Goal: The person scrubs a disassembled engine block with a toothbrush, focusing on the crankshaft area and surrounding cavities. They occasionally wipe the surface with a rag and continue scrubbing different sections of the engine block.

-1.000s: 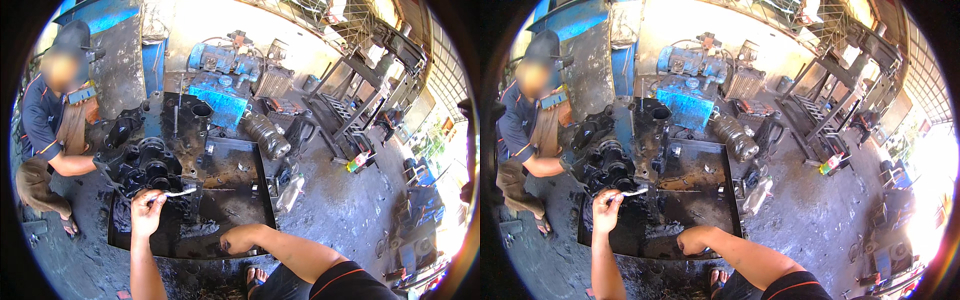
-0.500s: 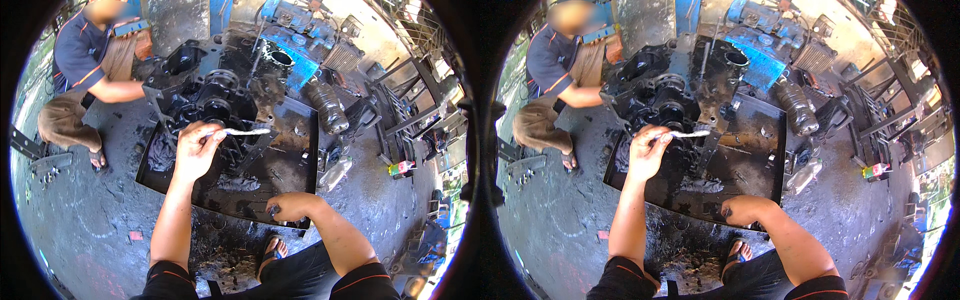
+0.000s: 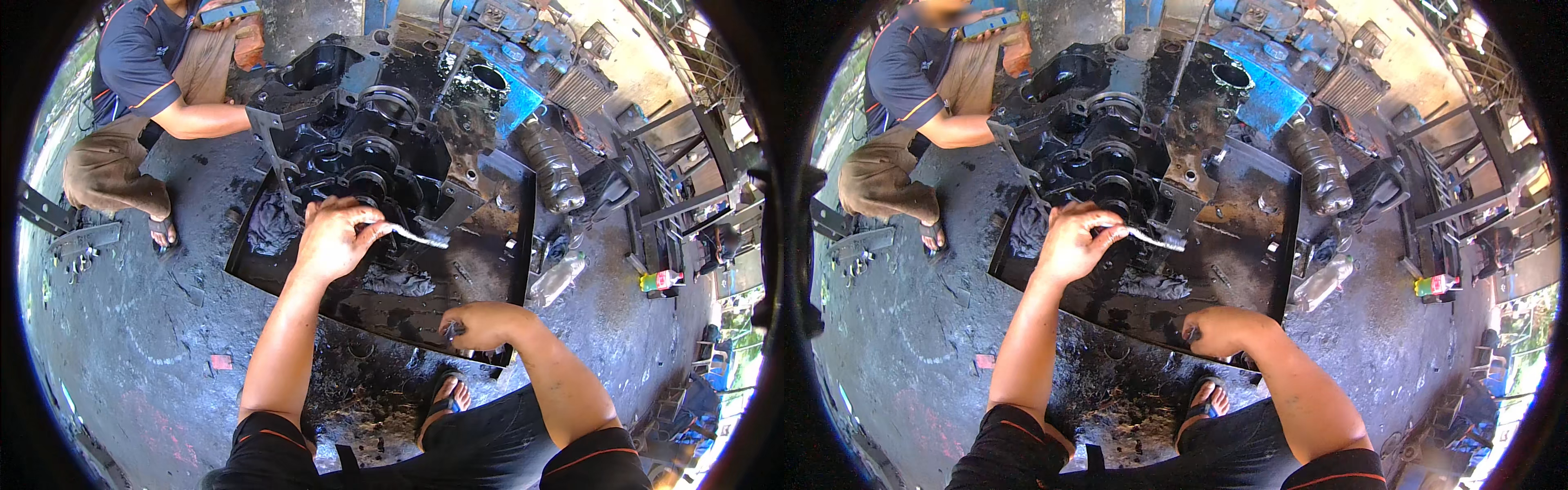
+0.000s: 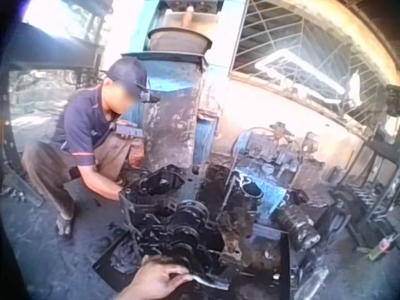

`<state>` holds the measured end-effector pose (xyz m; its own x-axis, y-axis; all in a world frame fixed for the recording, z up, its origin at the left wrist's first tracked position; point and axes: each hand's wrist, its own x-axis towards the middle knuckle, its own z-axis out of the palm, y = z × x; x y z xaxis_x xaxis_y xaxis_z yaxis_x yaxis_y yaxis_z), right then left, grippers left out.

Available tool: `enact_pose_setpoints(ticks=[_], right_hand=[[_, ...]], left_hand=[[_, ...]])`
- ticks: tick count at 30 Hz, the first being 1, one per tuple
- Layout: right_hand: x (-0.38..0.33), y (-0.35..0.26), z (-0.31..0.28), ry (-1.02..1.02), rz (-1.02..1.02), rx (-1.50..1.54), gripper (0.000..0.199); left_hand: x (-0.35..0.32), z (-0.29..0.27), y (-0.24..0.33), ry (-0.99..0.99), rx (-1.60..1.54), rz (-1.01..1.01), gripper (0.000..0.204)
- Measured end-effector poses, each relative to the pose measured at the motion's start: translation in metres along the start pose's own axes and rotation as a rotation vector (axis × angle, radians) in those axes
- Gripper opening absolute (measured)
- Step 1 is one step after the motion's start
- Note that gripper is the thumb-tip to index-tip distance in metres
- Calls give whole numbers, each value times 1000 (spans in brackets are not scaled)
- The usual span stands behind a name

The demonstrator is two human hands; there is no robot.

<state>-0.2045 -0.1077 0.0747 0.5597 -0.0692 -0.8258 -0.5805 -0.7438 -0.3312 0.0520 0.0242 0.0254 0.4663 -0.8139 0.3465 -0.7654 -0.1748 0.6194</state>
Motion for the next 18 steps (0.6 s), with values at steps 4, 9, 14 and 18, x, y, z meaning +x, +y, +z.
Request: enact_pose_setpoints(ticks=[4,9,14,18], right_hand=[[2,3,3,33,-44,-49,46],[2,2,5,21,-42,-25,44],[-6,0,1,47,-36,-8,44],[-11,-4,2,30,-2,9,42]], left_hand=[[-5,-3,-2,176,-11,114,24],[3,-12,-16,257,-90,152,22],[-7,-8,-27,98,137,68,24],[-6,2,-34,242,-168,103,18]])
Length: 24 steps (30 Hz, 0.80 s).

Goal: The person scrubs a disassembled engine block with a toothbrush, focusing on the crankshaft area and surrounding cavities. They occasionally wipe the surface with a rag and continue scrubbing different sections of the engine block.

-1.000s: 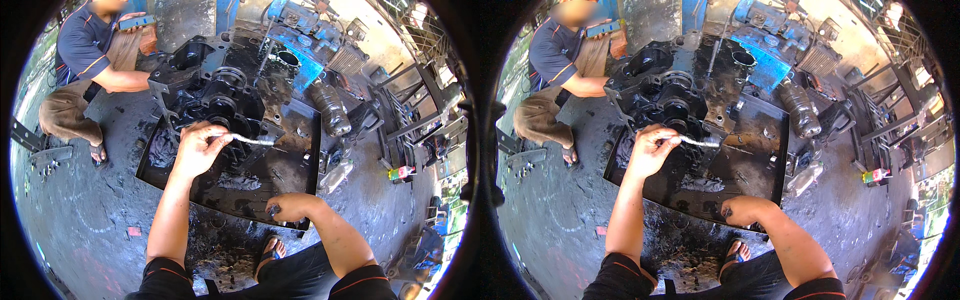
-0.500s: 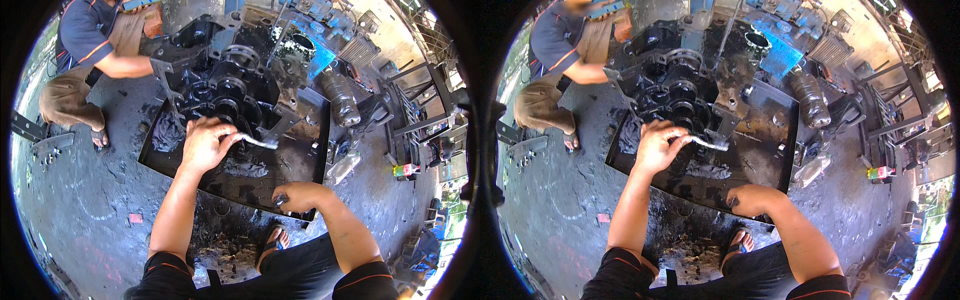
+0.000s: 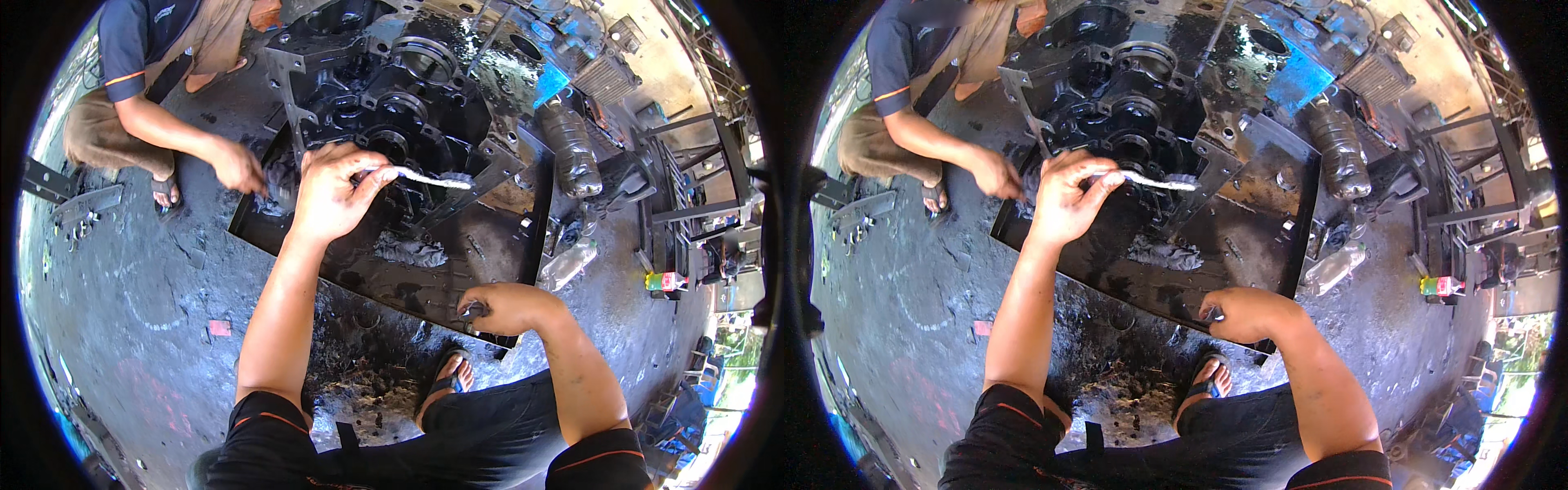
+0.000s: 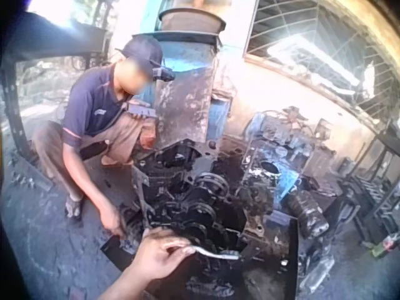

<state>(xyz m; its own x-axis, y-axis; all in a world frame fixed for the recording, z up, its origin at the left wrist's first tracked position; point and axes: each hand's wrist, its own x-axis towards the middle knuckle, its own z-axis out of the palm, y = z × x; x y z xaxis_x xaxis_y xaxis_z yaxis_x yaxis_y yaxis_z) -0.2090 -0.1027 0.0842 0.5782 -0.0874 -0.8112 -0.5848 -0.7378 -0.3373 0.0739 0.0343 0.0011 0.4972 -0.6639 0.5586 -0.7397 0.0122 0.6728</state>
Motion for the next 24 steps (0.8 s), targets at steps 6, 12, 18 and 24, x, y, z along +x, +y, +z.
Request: enact_pose_setpoints(ticks=[6,12,18,24], right_hand=[[-3,-2,-1,40,-29,7,42],[-11,10,4,96,-56,38,41],[-5,11,5,82,-66,43,41],[9,2,2,9,-25,48,42]], left_hand=[[-23,23,-26,-94,-196,-104,23],[-108,13,-92,-469,378,-651,39],[-165,6,-140,-320,857,-812,24],[-165,68,-87,-261,449,-826,19]])
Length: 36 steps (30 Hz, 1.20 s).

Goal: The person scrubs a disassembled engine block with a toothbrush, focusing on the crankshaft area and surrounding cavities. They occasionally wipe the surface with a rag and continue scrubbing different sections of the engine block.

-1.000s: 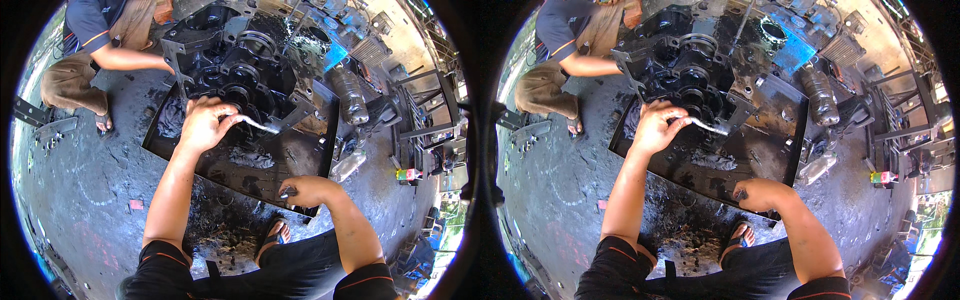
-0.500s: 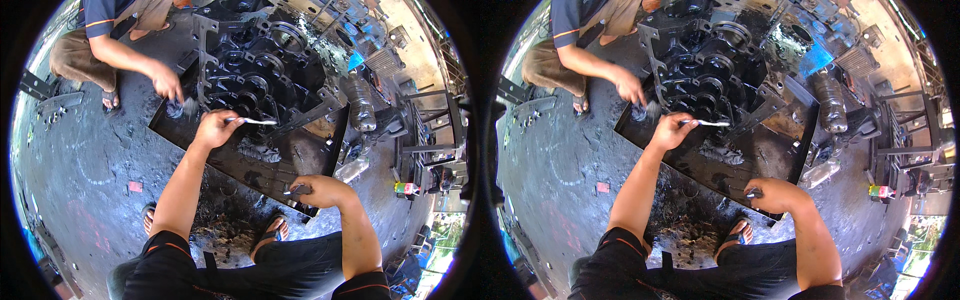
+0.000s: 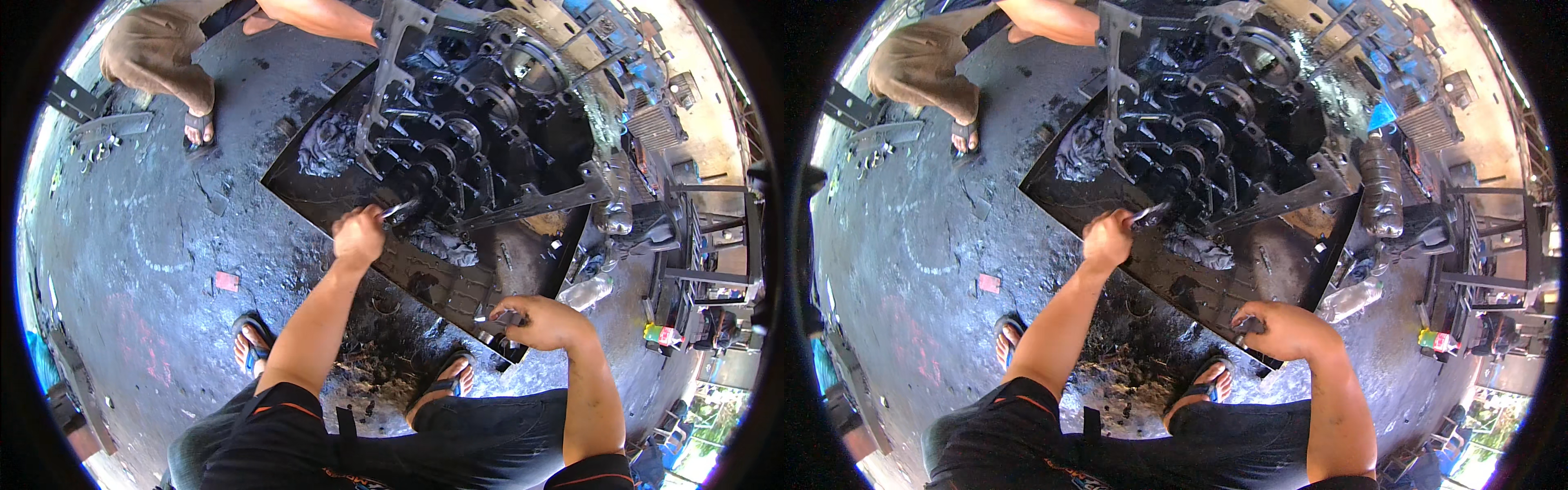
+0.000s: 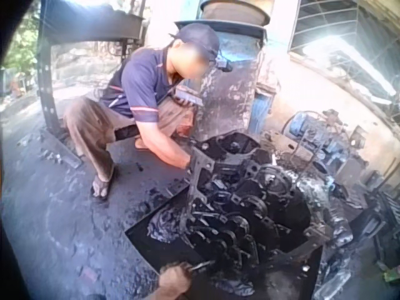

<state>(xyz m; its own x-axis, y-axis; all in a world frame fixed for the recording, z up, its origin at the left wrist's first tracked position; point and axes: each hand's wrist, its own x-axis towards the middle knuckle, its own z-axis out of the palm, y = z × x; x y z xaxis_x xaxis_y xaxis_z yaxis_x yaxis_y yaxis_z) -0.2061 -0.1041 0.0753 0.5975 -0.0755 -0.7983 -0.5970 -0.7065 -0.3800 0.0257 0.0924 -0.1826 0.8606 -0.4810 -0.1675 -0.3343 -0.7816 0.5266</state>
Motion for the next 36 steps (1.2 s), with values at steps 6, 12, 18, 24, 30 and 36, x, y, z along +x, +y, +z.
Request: enact_pose_setpoints(ticks=[6,12,18,24,30,36], right_hand=[[4,1,0,1,-27,3,41],[5,8,-1,24,-46,58,39],[13,7,0,-35,-79,64,40],[20,0,0,-63,-53,105,38],[34,10,6,-105,-95,108,40],[35,15,6,-152,-57,146,39]], left_hand=[[-24,-42,83,-14,-365,357,33],[-29,-67,114,-270,-209,247,27],[-55,-37,114,-274,-753,-34,34],[-54,-49,109,-270,-791,-5,34],[-72,-49,124,-209,-889,97,33],[-85,-36,119,-165,-876,-62,35]])
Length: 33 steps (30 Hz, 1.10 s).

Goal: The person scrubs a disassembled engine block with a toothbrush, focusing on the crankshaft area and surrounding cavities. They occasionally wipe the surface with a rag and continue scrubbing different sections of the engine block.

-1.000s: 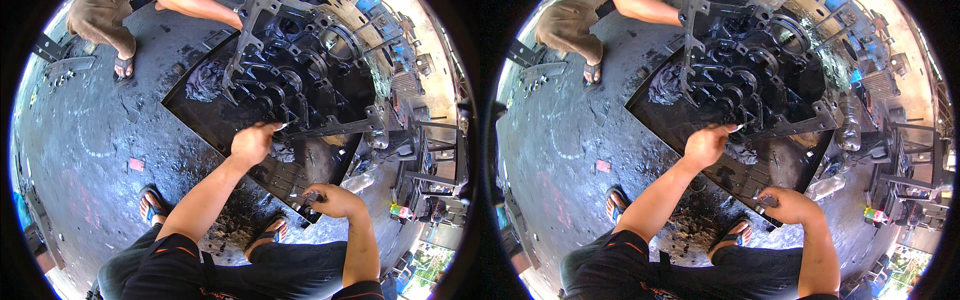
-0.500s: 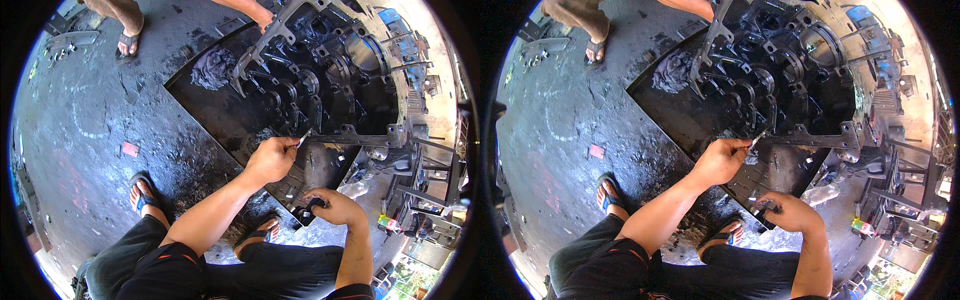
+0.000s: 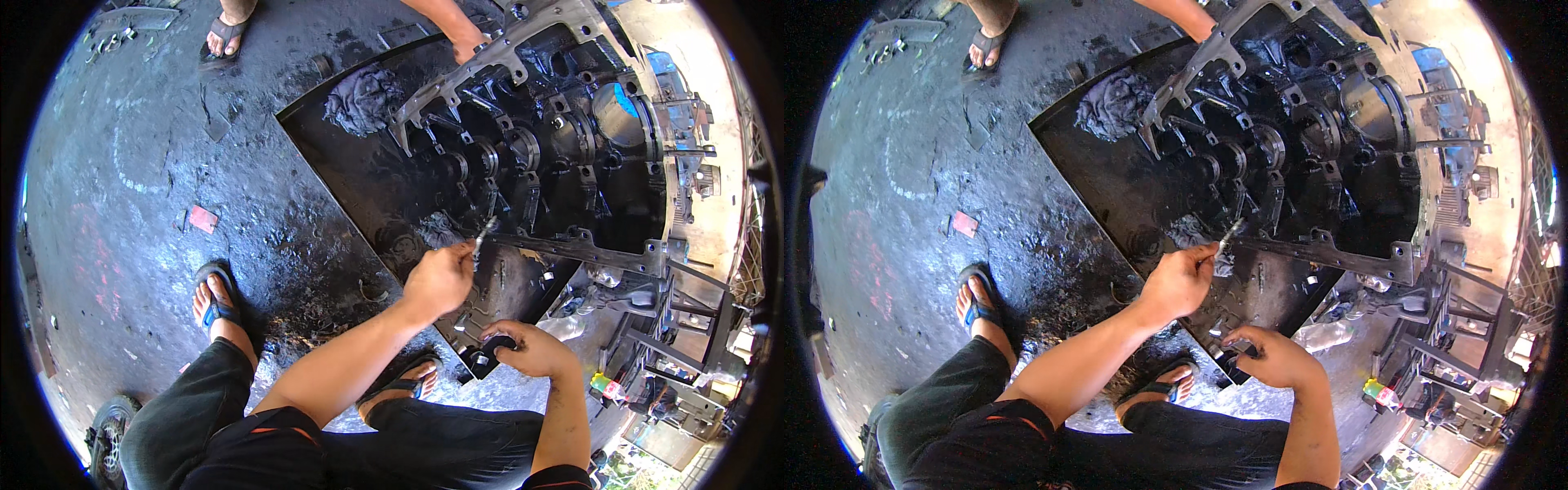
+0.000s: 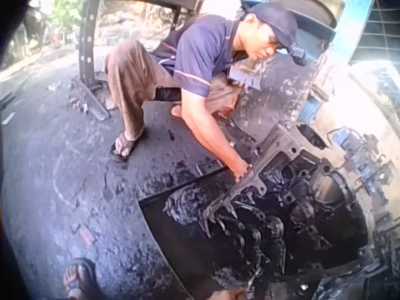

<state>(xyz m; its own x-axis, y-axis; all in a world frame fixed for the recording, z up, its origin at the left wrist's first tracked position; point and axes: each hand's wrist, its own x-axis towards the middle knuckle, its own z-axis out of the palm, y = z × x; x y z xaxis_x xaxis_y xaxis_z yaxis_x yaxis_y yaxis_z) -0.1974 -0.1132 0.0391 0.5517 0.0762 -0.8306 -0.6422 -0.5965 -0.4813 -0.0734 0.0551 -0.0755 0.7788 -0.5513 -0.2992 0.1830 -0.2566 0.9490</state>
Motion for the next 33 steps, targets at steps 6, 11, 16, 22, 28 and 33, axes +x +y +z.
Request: enact_pose_setpoints(ticks=[6,11,16,22,28,33], right_hand=[[2,-6,-3,-26,90,25,40],[16,1,1,-86,66,43,42],[19,11,-4,-128,138,122,43],[22,18,-7,-132,185,176,46],[26,21,-8,-154,174,158,45],[30,15,-12,-183,214,174,46]], left_hand=[[10,-7,12,3,90,-60,34],[26,-2,26,-125,86,94,35],[57,-1,26,-17,199,5,31],[72,6,19,-81,160,-65,35],[97,13,24,-146,144,-22,42],[102,20,22,-98,-56,94,36]])
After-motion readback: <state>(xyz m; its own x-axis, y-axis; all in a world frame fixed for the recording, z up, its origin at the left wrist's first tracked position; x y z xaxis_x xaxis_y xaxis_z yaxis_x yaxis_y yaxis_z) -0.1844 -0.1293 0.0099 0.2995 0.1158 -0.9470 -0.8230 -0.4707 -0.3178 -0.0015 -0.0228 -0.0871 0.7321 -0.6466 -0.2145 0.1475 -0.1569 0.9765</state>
